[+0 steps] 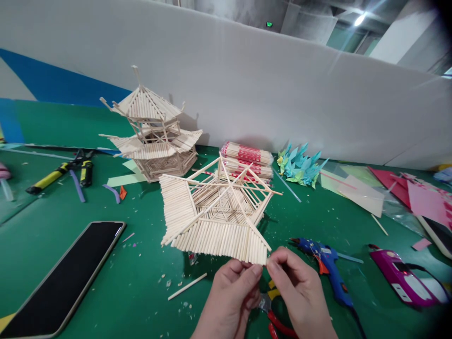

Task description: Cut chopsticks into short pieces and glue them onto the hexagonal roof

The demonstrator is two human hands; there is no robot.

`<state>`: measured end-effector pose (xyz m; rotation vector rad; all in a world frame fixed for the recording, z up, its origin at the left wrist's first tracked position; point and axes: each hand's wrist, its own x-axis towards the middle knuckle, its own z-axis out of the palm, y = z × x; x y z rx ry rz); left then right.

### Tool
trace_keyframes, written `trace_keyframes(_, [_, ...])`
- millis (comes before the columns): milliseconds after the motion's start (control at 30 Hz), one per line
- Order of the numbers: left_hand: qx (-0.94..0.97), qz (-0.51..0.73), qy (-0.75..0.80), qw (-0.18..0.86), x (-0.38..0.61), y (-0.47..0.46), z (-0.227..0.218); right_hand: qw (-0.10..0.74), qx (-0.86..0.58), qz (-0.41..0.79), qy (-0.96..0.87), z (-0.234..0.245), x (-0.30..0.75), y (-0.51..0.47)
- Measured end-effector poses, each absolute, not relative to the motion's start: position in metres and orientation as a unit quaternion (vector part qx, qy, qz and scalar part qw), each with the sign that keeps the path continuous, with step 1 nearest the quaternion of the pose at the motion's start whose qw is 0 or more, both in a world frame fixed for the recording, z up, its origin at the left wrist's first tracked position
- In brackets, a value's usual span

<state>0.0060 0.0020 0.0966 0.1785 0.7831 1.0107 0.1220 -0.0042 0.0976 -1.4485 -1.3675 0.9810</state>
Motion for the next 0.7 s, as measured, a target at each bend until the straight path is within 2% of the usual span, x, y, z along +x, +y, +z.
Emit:
trace_keyframes(233, [0.070,0.473,0.360,0.801,0.0063,0.0024,0.0976,0.490,-0.587,0.385,-0.517,0.1022,0.1122,-0.0038])
trace_keyframes(700, [0.083,0.478,0.359,0.797,0.0067,0.0020,0.0940,0.468,-0.568,0.403,-0.543,0.1018,0.1194,-0.0029])
